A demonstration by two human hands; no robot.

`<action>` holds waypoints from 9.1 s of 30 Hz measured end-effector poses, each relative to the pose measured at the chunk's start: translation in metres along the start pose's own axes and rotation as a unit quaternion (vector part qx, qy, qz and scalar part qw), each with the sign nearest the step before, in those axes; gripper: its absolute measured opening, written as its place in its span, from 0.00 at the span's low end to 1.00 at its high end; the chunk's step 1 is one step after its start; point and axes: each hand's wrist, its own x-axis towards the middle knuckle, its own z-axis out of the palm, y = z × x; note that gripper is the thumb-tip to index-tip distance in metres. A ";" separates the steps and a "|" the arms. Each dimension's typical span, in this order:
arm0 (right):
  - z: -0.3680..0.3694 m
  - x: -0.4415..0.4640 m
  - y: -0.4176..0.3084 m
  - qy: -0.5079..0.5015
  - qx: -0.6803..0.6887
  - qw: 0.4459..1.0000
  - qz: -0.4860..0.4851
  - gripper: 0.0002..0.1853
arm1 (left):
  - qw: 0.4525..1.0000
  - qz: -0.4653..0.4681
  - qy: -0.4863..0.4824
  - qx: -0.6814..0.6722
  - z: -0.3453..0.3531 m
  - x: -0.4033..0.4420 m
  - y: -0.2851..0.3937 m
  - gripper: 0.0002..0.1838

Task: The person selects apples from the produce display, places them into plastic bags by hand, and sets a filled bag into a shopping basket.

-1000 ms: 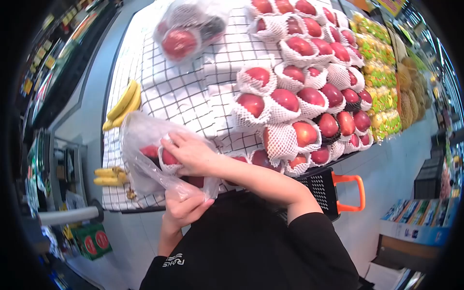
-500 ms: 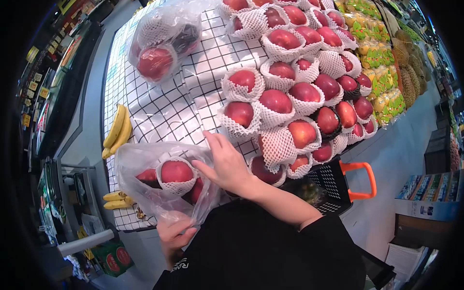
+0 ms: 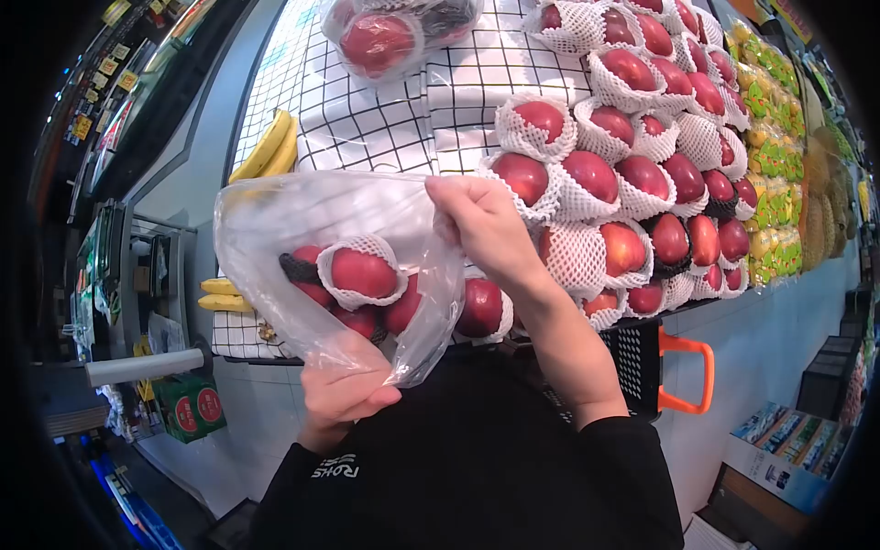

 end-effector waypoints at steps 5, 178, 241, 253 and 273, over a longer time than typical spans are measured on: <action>0.006 0.020 -0.008 -0.001 0.049 0.998 -0.035 0.18 | 0.999 -0.006 0.046 0.009 0.001 0.013 0.004 0.10; 0.052 0.026 0.034 -0.544 -0.415 0.710 -0.170 0.30 | 0.900 -0.220 0.364 -0.096 -0.005 -0.007 -0.028 0.10; -0.151 -0.062 -0.011 -0.036 -0.406 0.865 -0.293 0.09 | 0.819 -0.487 0.178 -0.246 0.168 0.025 -0.050 0.10; -0.142 0.028 -0.033 -0.163 -0.659 0.688 -0.256 0.43 | 0.841 -0.428 0.245 -0.221 0.196 0.046 -0.099 0.36; -0.134 0.013 -0.019 -0.210 -0.675 0.619 -0.343 0.23 | 0.903 -0.401 0.130 -0.082 0.186 0.036 -0.101 0.55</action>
